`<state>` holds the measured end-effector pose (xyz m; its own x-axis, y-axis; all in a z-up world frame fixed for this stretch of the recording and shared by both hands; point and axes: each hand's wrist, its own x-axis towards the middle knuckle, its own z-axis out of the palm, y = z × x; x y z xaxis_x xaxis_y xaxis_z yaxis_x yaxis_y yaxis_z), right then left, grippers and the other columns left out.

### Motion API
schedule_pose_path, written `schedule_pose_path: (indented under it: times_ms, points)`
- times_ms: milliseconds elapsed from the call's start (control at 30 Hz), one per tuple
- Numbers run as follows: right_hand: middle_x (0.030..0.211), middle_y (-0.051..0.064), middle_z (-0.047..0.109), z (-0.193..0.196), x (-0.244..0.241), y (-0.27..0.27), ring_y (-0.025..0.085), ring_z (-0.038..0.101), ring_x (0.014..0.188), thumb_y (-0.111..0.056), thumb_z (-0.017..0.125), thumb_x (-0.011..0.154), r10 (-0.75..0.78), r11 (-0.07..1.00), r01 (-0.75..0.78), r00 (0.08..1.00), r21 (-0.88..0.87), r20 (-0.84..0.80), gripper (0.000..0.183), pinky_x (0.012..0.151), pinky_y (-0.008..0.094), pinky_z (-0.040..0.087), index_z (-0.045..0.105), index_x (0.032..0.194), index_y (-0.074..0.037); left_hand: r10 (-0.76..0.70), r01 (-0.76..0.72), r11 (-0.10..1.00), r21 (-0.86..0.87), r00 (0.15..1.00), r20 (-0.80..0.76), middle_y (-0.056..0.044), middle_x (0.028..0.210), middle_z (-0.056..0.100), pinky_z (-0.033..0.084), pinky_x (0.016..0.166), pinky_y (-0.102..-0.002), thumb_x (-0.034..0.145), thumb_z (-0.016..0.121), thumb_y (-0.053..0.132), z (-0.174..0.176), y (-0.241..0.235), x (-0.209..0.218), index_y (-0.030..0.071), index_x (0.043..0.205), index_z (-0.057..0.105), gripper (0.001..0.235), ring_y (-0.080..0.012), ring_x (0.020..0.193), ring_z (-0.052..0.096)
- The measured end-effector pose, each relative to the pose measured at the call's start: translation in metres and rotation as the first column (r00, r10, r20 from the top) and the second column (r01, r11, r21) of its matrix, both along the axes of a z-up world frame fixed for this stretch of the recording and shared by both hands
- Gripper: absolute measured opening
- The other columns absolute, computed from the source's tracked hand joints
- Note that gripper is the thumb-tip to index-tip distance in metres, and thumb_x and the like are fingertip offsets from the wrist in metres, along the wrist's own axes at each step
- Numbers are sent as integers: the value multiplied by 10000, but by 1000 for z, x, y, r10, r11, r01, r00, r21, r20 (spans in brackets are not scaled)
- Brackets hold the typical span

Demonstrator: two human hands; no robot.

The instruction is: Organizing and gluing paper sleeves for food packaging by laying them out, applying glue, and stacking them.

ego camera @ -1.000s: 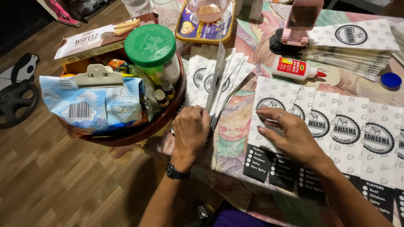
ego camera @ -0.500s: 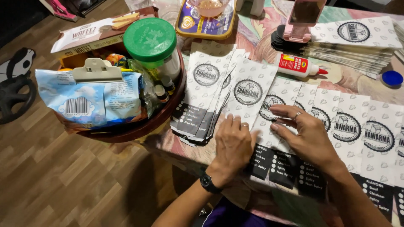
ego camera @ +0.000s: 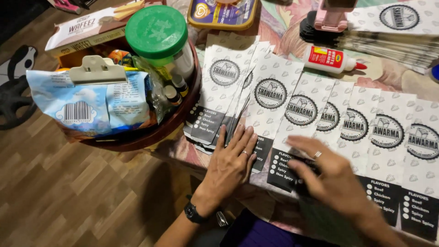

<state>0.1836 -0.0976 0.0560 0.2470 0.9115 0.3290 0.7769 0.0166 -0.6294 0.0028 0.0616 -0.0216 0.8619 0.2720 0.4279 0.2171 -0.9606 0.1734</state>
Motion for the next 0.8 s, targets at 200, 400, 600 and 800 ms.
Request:
schedule_pose_path:
  times_ms: [200, 400, 600, 800]
  points:
    - [1342, 180, 636, -13, -44, 0, 303, 659, 1242, -61, 680, 911, 111, 989, -120, 988, 86, 104, 378, 1137, 394, 487, 633, 1281, 0, 2, 1, 1000, -26, 996, 87, -267, 1459, 571, 202, 1244, -636, 1067, 537, 197, 8, -11, -10, -60, 1395, 578, 419, -403, 1406, 533]
    - [1234, 292, 673, -35, -67, 7, 442, 652, 1218, -5, 740, 879, 127, 950, -190, 960, 247, 251, 346, 1100, 551, 527, 644, 1191, 109, -109, 136, 984, -117, 971, 213, -255, 1495, 546, 235, 1234, -659, 1061, 633, 101, 21, -10, -30, -70, 1424, 517, 418, -426, 1441, 488]
    - [1056, 241, 713, -38, -80, 10, 432, 706, 1080, -12, 745, 882, 82, 931, -175, 955, 319, 286, 191, 1005, 580, 577, 663, 1009, 104, -258, 396, 879, -264, 862, 435, -248, 1281, 679, 469, 1146, -601, 961, 753, 35, 19, -1, -53, -72, 1176, 653, 261, -416, 1234, 676]
    - [1058, 253, 714, -37, -82, 13, 446, 697, 1080, 31, 732, 879, 78, 938, -175, 948, 299, 309, 151, 990, 573, 588, 673, 988, 117, -310, 455, 825, -336, 861, 404, -221, 1336, 651, 455, 1179, -601, 1050, 561, -13, 15, 3, -59, -52, 1258, 633, 223, -405, 1300, 631]
